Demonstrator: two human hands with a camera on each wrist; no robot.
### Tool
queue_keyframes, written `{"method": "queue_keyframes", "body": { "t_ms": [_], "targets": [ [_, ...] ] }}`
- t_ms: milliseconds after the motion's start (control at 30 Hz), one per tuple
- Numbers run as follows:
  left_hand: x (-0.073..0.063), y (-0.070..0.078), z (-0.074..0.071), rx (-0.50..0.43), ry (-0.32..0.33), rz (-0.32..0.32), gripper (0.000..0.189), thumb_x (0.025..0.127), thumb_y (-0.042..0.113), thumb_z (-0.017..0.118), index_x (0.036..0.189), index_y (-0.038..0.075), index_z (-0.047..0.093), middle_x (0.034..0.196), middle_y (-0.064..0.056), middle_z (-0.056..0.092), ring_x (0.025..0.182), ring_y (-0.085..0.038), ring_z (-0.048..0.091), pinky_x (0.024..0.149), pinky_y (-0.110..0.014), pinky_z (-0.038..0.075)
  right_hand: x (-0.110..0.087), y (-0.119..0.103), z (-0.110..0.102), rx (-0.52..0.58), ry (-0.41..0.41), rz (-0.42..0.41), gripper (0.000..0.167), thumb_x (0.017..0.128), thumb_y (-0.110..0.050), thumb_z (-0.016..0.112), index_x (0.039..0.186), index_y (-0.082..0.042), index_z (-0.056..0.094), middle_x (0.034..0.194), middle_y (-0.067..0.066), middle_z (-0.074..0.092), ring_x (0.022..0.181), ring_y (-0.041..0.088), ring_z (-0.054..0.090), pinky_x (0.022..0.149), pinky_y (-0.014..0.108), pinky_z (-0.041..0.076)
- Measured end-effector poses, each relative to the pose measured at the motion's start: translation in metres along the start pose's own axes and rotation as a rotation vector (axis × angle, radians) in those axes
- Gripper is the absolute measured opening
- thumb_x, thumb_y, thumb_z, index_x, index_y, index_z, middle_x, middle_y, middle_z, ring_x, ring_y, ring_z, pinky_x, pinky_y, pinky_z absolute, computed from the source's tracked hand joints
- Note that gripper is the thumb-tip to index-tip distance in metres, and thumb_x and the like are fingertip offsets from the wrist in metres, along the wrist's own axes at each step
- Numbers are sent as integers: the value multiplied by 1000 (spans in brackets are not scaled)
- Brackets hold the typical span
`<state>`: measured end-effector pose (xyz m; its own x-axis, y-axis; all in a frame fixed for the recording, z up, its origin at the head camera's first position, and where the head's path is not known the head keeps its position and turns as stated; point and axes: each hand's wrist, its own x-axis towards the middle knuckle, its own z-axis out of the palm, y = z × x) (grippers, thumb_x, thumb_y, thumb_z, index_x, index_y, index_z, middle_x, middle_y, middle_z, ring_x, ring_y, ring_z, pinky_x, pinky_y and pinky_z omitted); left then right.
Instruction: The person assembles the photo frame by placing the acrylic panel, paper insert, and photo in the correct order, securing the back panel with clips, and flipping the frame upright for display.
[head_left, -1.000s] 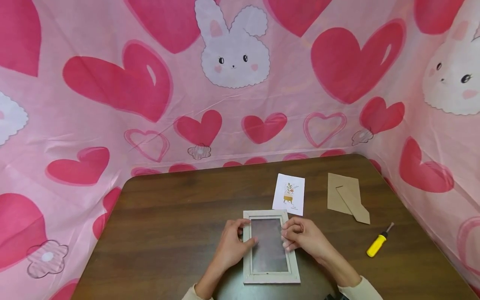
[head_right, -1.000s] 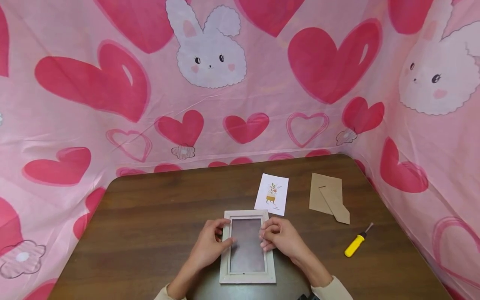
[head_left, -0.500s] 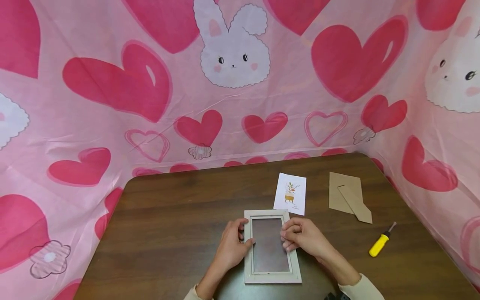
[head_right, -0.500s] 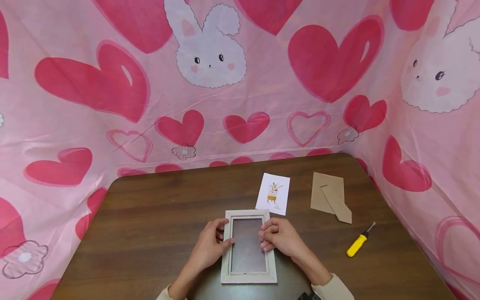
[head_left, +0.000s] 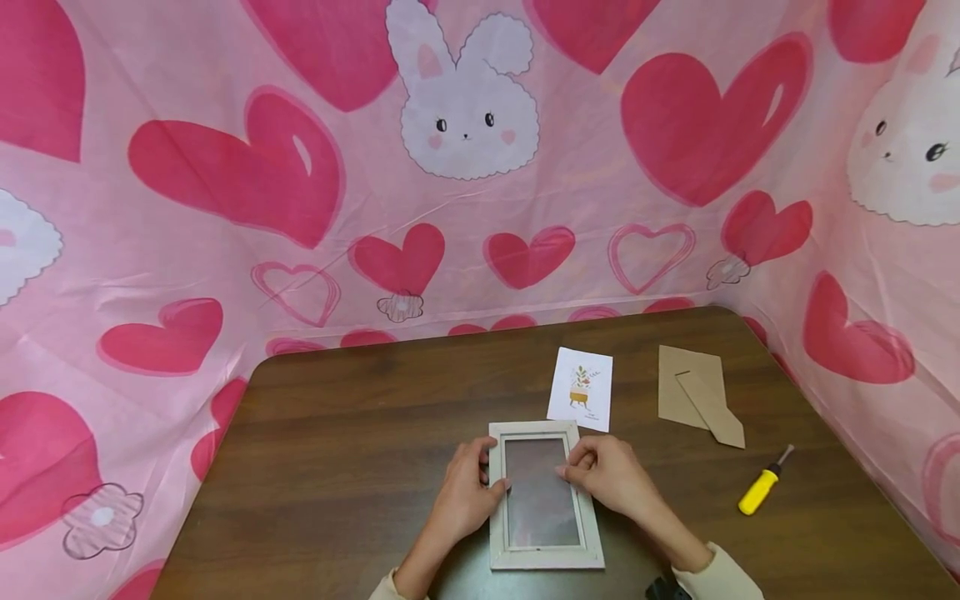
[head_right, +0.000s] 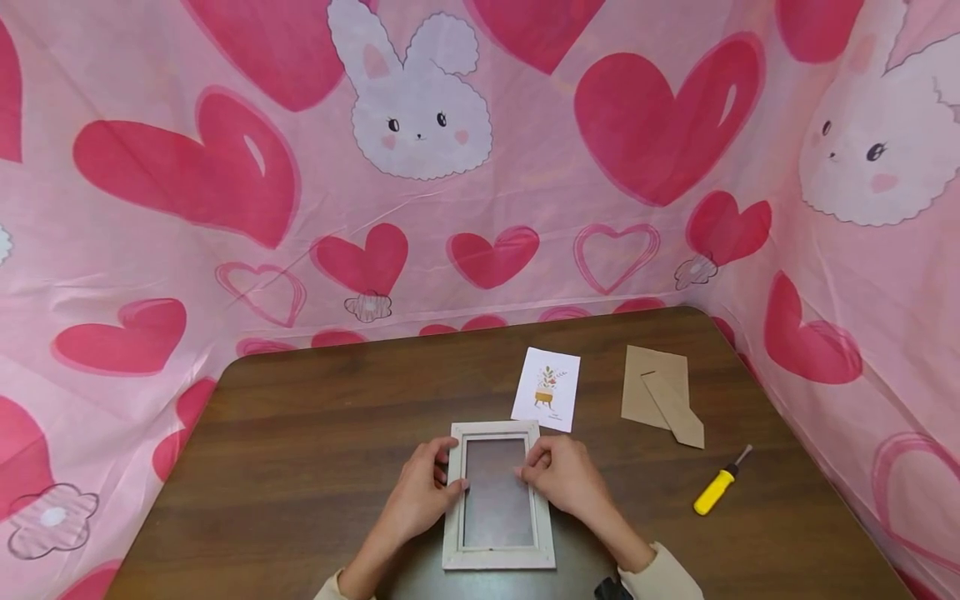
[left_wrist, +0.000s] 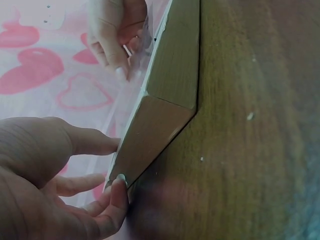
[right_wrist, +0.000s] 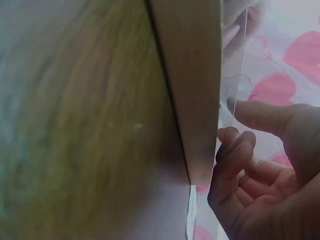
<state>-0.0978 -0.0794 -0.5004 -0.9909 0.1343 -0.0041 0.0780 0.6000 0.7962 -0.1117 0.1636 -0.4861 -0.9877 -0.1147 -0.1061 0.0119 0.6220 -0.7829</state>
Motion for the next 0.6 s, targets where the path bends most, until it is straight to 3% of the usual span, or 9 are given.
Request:
{"method": "queue_keyframes", "body": {
  "t_ms": [167, 300, 600],
  "targets": [
    [-1, 0, 0, -1, -6, -11, 57, 81, 5, 86, 133, 1, 61, 102, -9, 58, 81, -12, 50, 69, -22, 42, 0, -1, 0, -42, 13, 44, 25, 81, -23, 90, 71, -17, 67, 60, -6, 56, 58, 10, 50, 56, 24, 37],
    [-1, 0, 0, 2, -5, -16, 57, 81, 6, 86, 133, 2, 62, 101, -8, 58, 80, -12, 51, 69, -22, 42, -1, -1, -1, -81, 18, 80, 29, 79, -25, 91, 76, -14, 65, 63, -3, 55, 59, 13, 50, 57, 26, 37],
    [1, 2, -2, 30, 21, -19, 65, 80, 8, 88, 136, -5, 58, 90, -6, 61, 72, -8, 53, 65, -22, 44, -2, 3, -2, -154, -21, 93, 62, 75, -32, 95, 112, -1, 57, 76, 0, 61, 66, 14, 53, 61, 29, 41]
  ]
}}
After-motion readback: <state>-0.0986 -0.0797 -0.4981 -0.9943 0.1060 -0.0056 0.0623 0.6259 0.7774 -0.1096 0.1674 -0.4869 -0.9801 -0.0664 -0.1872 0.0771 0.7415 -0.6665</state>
